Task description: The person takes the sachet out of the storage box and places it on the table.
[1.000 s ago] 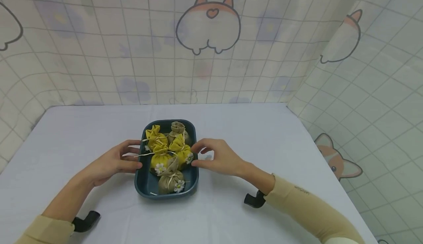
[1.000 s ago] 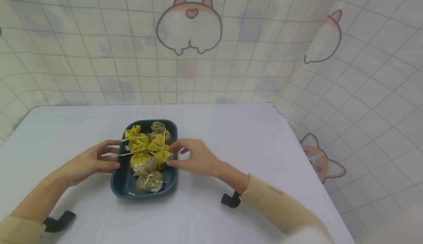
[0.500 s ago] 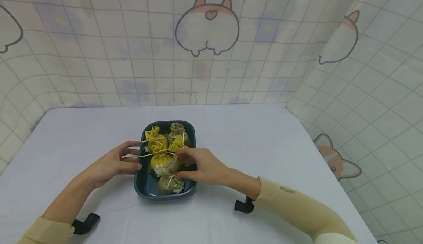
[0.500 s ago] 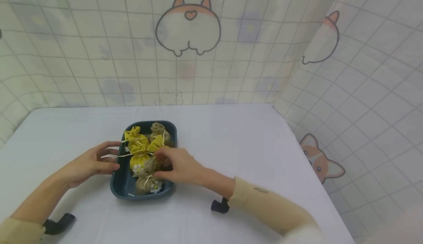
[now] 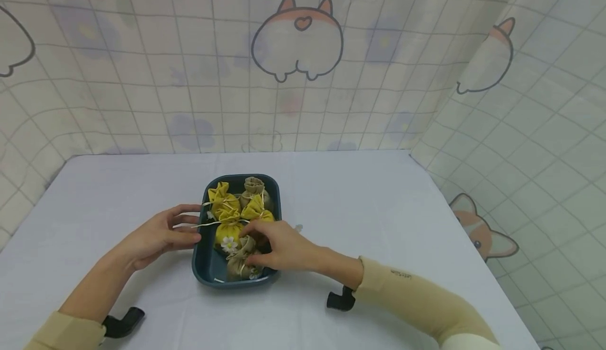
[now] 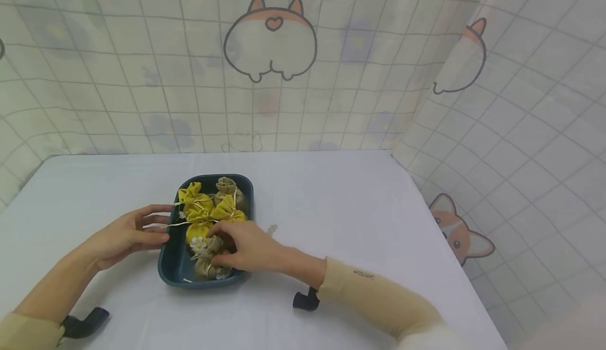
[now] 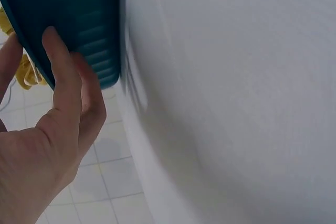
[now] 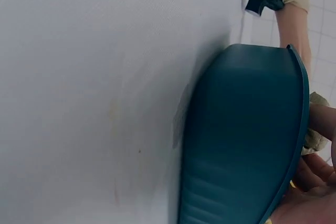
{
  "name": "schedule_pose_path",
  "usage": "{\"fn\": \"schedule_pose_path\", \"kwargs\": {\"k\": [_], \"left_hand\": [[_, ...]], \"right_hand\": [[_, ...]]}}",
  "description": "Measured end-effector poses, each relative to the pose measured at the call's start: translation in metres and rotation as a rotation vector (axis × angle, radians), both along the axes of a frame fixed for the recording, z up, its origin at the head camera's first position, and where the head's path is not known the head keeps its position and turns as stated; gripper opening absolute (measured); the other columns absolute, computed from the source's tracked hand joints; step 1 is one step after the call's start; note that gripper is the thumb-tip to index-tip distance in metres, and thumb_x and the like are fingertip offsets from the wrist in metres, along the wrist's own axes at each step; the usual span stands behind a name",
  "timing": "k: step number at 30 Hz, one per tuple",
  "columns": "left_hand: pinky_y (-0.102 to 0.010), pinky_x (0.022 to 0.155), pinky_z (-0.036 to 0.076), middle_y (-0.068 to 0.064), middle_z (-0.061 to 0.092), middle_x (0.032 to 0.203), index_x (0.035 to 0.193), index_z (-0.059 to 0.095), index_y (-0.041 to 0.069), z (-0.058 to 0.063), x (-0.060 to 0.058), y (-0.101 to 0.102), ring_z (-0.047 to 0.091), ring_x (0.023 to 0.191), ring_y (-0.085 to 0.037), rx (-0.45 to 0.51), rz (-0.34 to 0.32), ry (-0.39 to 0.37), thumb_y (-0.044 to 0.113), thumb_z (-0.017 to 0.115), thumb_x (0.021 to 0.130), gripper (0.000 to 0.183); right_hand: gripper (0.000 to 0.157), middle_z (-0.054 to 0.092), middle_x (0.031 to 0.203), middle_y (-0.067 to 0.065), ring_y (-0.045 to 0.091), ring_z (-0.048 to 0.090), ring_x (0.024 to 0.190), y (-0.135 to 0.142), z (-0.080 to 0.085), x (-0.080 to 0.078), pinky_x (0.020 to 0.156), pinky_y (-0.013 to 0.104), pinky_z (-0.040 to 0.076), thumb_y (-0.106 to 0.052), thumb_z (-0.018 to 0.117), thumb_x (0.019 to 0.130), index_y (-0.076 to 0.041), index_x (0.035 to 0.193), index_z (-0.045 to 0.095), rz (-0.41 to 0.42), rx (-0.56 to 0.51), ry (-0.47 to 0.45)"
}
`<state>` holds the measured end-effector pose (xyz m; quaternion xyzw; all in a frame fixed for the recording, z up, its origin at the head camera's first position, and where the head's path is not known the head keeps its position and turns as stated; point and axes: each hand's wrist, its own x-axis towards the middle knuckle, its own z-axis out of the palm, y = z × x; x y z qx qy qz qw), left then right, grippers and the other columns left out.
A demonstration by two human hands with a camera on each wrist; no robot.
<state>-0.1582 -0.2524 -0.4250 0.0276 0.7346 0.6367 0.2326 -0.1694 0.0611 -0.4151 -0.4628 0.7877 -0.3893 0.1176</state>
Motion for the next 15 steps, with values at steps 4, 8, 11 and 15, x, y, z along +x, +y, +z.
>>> {"fn": "schedule_pose_path", "kwargs": {"k": [4, 8, 11, 15], "left_hand": [[-0.039, 0.092, 0.057, -0.029, 0.042, 0.145, 0.158, 0.023, -0.003, 0.0005, -0.0013, 0.0004, 0.063, 0.114, -0.026, 0.011, 0.009, -0.008, 0.007, 0.075, 0.093, 0.084], [-0.038, 0.092, 0.058, -0.028, 0.043, 0.144, 0.159, 0.022, -0.003, 0.0006, -0.0017, 0.0019, 0.064, 0.111, -0.025, 0.017, 0.011, -0.016, 0.007, 0.075, 0.093, 0.085], [-0.038, 0.091, 0.058, -0.027, 0.044, 0.143, 0.159, 0.022, -0.003, 0.0007, -0.0015, 0.0019, 0.064, 0.111, -0.025, 0.016, 0.014, -0.016, 0.007, 0.075, 0.094, 0.084], [-0.037, 0.091, 0.058, -0.027, 0.045, 0.142, 0.158, 0.022, -0.003, 0.001, -0.002, 0.0016, 0.065, 0.11, -0.024, 0.021, 0.018, -0.01, 0.006, 0.074, 0.094, 0.083]], "right_hand": [[0.05, 0.069, 0.118, 0.006, 0.001, 0.063, 0.1, -0.0018, -0.0004, 0.001, 0.086, 0.018, 0.053, -0.014, 0.082, 0.09, -0.004, 0.132, 0.057, 0.0, 0.011, -0.043], [0.053, 0.069, 0.119, 0.006, 0.003, 0.065, 0.102, -0.0002, -0.0003, -0.0003, 0.087, 0.017, 0.053, -0.013, 0.083, 0.089, -0.005, 0.134, 0.056, -0.021, 0.027, -0.129], [0.046, 0.068, 0.118, 0.004, 0.002, 0.064, 0.103, 0.0006, 0.0, -0.0021, 0.088, 0.018, 0.053, -0.01, 0.083, 0.088, -0.005, 0.129, 0.061, -0.006, 0.026, -0.147], [0.033, 0.068, 0.111, -0.003, -0.001, 0.06, 0.097, 0.0, 0.0, -0.0042, 0.085, 0.018, 0.053, -0.011, 0.083, 0.088, -0.009, 0.117, 0.067, 0.032, 0.028, -0.088]]}}
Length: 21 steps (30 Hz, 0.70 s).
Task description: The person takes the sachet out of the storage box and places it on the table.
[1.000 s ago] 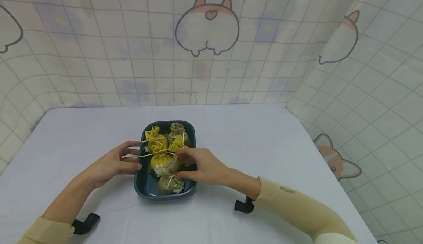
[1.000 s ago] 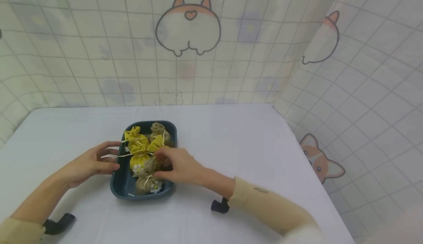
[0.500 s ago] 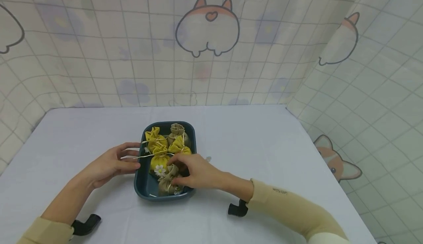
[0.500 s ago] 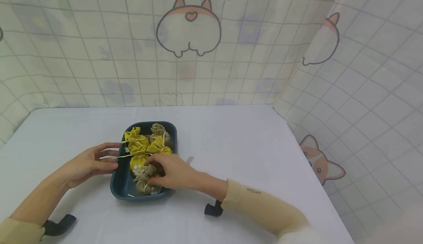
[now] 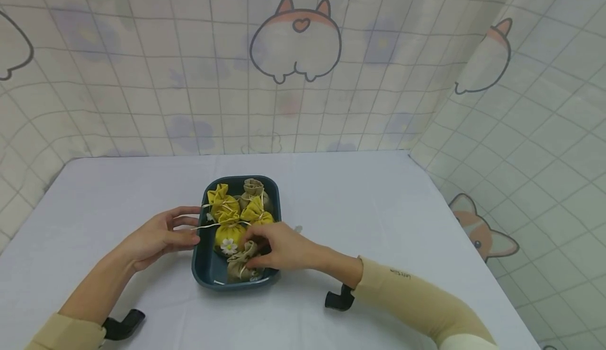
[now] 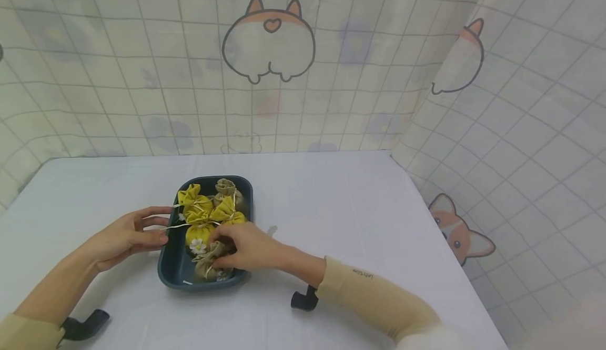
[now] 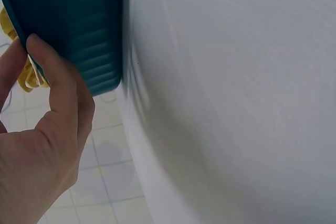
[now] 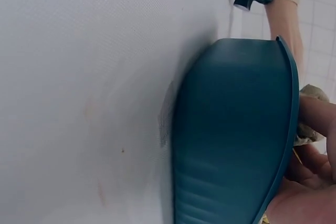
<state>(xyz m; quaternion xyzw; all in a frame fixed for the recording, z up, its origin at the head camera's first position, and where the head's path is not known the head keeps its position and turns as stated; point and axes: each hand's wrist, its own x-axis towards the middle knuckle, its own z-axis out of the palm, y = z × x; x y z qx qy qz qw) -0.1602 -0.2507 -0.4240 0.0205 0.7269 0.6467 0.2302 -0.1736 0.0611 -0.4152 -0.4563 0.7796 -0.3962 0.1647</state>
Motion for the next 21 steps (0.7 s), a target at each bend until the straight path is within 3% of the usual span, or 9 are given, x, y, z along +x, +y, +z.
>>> {"fn": "schedule_pose_path", "kwargs": {"k": [5, 13, 21], "left_hand": [[-0.037, 0.09, 0.058, -0.027, 0.045, 0.14, 0.158, 0.022, -0.005, 0.0006, 0.0009, 0.0, 0.066, 0.107, -0.023, 0.008, 0.006, 0.005, 0.004, 0.073, 0.093, 0.083], [-0.037, 0.09, 0.058, -0.028, 0.044, 0.141, 0.158, 0.022, -0.005, 0.0012, 0.0014, 0.0023, 0.066, 0.106, -0.023, 0.01, 0.019, 0.001, 0.003, 0.073, 0.093, 0.082], [-0.037, 0.09, 0.058, -0.028, 0.042, 0.143, 0.158, 0.021, -0.005, 0.0016, 0.0026, 0.002, 0.067, 0.105, -0.022, 0.023, 0.02, 0.004, 0.003, 0.072, 0.094, 0.083]], "right_hand": [[0.024, 0.068, 0.106, -0.006, 0.001, 0.056, 0.092, -0.0011, 0.0005, 0.0007, 0.081, 0.019, 0.052, -0.011, 0.082, 0.089, -0.012, 0.109, 0.068, 0.035, -0.021, 0.033], [0.022, 0.068, 0.105, -0.005, 0.001, 0.057, 0.092, 0.0, -0.0017, 0.0027, 0.082, 0.022, 0.053, -0.012, 0.08, 0.091, -0.011, 0.109, 0.068, 0.063, -0.077, 0.072], [0.021, 0.069, 0.106, -0.002, 0.001, 0.061, 0.095, 0.0009, 0.001, 0.0044, 0.084, 0.025, 0.055, -0.011, 0.076, 0.094, -0.01, 0.112, 0.066, 0.053, -0.109, 0.009]]}}
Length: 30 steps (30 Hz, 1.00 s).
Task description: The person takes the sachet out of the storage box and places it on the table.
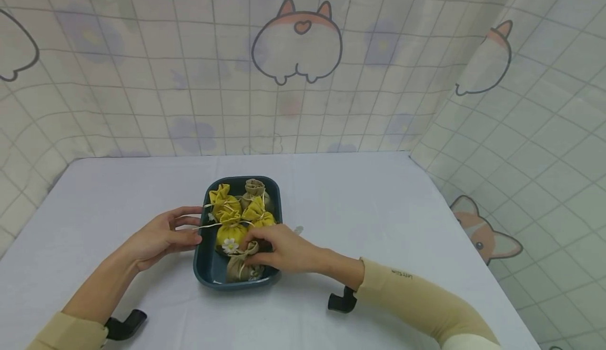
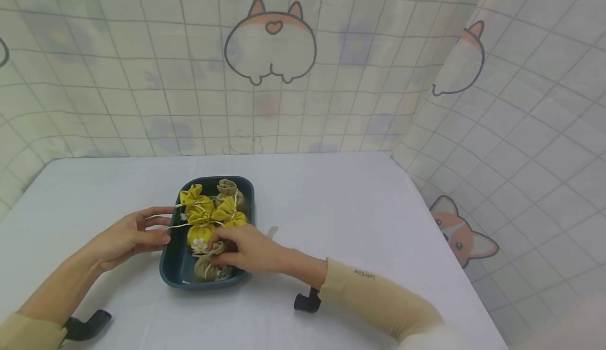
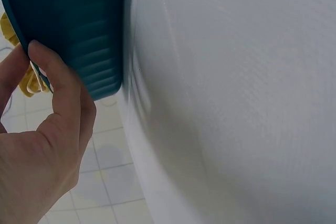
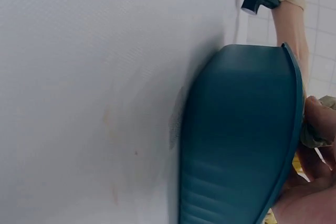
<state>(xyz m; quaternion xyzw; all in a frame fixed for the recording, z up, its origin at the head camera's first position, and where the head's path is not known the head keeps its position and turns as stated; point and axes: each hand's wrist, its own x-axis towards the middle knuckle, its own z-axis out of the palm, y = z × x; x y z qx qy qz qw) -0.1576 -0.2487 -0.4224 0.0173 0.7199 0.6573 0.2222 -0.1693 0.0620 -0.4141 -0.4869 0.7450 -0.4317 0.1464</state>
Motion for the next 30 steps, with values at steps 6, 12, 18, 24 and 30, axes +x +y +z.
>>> {"fn": "schedule_pose_path", "kwargs": {"k": [6, 12, 18, 24, 30], "left_hand": [[-0.037, 0.09, 0.058, -0.029, 0.04, 0.144, 0.158, 0.021, -0.005, 0.0, 0.0, -0.001, 0.066, 0.106, -0.022, 0.004, -0.003, 0.003, 0.002, 0.072, 0.094, 0.083], [-0.037, 0.09, 0.058, -0.028, 0.04, 0.143, 0.158, 0.021, -0.005, 0.0, 0.0, -0.001, 0.066, 0.104, -0.022, 0.004, -0.001, 0.001, 0.002, 0.072, 0.093, 0.083], [-0.037, 0.09, 0.058, -0.027, 0.042, 0.141, 0.158, 0.021, -0.005, 0.0, 0.001, 0.0, 0.067, 0.103, -0.021, 0.008, 0.007, -0.006, 0.003, 0.073, 0.093, 0.084], [-0.037, 0.09, 0.058, -0.027, 0.041, 0.142, 0.159, 0.021, -0.004, 0.001, 0.001, 0.001, 0.066, 0.103, -0.022, -0.008, 0.012, -0.003, 0.004, 0.073, 0.093, 0.084], [-0.037, 0.089, 0.058, -0.027, 0.041, 0.142, 0.159, 0.022, -0.004, 0.0, 0.001, 0.001, 0.066, 0.103, -0.022, -0.008, 0.013, 0.0, 0.003, 0.073, 0.093, 0.084]], "right_hand": [[0.02, 0.069, 0.107, 0.003, 0.001, 0.066, 0.092, 0.002, 0.007, 0.001, 0.08, 0.026, 0.059, -0.007, 0.073, 0.096, -0.007, 0.114, 0.064, -0.019, -0.073, -0.034], [0.02, 0.069, 0.107, 0.006, 0.004, 0.067, 0.094, 0.006, 0.012, -0.001, 0.081, 0.028, 0.059, -0.004, 0.073, 0.095, -0.006, 0.113, 0.065, -0.048, -0.192, 0.024], [0.02, 0.068, 0.107, 0.004, 0.007, 0.066, 0.095, 0.016, 0.022, -0.004, 0.081, 0.032, 0.06, -0.004, 0.073, 0.094, -0.007, 0.112, 0.065, -0.095, -0.227, 0.069], [0.021, 0.069, 0.107, 0.003, 0.011, 0.066, 0.098, 0.03, 0.034, -0.008, 0.084, 0.032, 0.059, -0.003, 0.075, 0.093, -0.006, 0.112, 0.067, -0.161, -0.235, 0.096], [0.018, 0.07, 0.106, 0.001, 0.014, 0.068, 0.097, 0.047, 0.042, -0.014, 0.083, 0.034, 0.059, -0.002, 0.073, 0.094, -0.006, 0.111, 0.068, -0.234, -0.236, 0.091]]}}
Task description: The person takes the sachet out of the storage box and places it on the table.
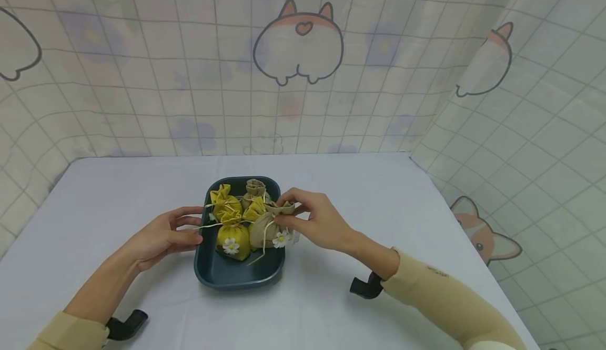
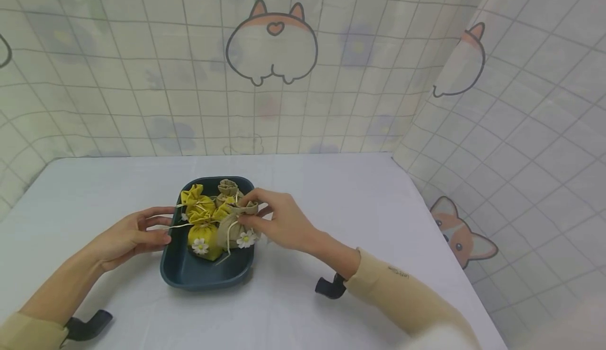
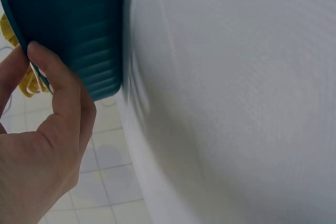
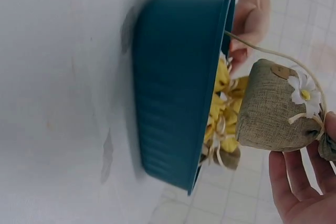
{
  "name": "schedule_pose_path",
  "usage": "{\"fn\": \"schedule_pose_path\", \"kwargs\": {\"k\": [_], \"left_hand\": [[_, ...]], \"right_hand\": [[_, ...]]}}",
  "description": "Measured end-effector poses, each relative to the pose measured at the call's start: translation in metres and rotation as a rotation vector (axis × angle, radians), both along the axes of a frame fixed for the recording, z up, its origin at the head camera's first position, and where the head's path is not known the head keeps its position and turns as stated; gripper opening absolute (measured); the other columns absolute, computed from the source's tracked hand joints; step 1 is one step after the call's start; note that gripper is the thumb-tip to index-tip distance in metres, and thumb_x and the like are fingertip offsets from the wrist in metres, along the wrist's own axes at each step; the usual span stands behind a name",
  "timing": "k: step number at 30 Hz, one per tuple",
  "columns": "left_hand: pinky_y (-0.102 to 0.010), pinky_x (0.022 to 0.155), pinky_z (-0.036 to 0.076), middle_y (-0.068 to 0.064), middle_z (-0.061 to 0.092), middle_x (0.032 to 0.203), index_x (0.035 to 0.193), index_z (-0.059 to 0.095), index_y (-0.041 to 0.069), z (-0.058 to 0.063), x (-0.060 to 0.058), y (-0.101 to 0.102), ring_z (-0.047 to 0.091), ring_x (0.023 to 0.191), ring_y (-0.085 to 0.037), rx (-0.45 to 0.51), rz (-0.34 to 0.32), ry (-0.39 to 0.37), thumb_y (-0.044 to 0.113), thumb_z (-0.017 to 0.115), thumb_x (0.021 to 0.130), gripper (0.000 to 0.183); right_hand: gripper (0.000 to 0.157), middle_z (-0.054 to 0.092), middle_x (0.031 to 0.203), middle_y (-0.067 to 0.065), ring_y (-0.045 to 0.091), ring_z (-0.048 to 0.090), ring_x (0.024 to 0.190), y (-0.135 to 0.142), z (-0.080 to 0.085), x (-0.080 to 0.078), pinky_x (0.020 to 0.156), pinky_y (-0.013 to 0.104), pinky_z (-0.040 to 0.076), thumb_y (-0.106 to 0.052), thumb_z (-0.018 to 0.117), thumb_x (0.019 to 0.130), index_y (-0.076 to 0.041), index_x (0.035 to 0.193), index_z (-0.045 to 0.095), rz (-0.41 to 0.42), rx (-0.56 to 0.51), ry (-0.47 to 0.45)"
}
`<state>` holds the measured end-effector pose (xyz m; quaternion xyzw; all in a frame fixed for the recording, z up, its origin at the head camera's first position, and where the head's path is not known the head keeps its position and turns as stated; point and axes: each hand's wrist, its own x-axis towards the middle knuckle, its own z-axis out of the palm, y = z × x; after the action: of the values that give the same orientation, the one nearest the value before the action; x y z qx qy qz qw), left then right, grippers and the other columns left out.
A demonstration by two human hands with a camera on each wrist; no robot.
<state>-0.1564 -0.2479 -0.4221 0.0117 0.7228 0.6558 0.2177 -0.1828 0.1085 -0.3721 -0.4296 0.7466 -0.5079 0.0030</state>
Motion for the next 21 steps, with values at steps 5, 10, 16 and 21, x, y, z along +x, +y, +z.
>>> {"fn": "schedule_pose_path", "kwargs": {"k": [5, 10, 16, 21], "left_hand": [[-0.037, 0.089, 0.058, -0.028, 0.041, 0.142, 0.159, 0.022, -0.004, -0.001, 0.0, 0.0, 0.066, 0.104, -0.023, 0.007, 0.001, 0.0, 0.002, 0.073, 0.092, 0.084], [-0.037, 0.089, 0.058, -0.027, 0.041, 0.142, 0.159, 0.022, -0.004, -0.002, 0.0, 0.0, 0.067, 0.105, -0.024, 0.005, -0.001, 0.001, 0.003, 0.073, 0.093, 0.084], [-0.037, 0.089, 0.058, -0.027, 0.042, 0.141, 0.159, 0.022, -0.003, -0.002, -0.001, -0.001, 0.066, 0.104, -0.022, 0.011, -0.001, 0.0, 0.003, 0.074, 0.093, 0.084], [-0.037, 0.089, 0.058, -0.027, 0.041, 0.141, 0.159, 0.022, -0.004, -0.002, -0.001, -0.001, 0.066, 0.105, -0.023, 0.016, 0.0, -0.002, 0.002, 0.073, 0.093, 0.084]], "right_hand": [[0.018, 0.07, 0.106, 0.001, 0.015, 0.068, 0.095, 0.013, 0.004, -0.006, 0.084, 0.035, 0.059, -0.002, 0.073, 0.094, -0.006, 0.111, 0.068, -0.068, 0.008, 0.023], [0.019, 0.07, 0.106, 0.002, 0.016, 0.068, 0.095, 0.026, 0.007, -0.013, 0.083, 0.035, 0.059, -0.002, 0.074, 0.094, -0.006, 0.11, 0.068, -0.135, 0.019, 0.045], [0.019, 0.072, 0.106, 0.004, 0.018, 0.069, 0.096, 0.043, 0.009, -0.022, 0.082, 0.037, 0.06, -0.003, 0.075, 0.093, -0.006, 0.111, 0.068, -0.218, 0.027, 0.054], [0.017, 0.073, 0.106, 0.005, 0.019, 0.068, 0.096, 0.058, 0.005, -0.031, 0.083, 0.039, 0.059, -0.005, 0.074, 0.095, -0.006, 0.11, 0.068, -0.283, 0.022, 0.016]]}}
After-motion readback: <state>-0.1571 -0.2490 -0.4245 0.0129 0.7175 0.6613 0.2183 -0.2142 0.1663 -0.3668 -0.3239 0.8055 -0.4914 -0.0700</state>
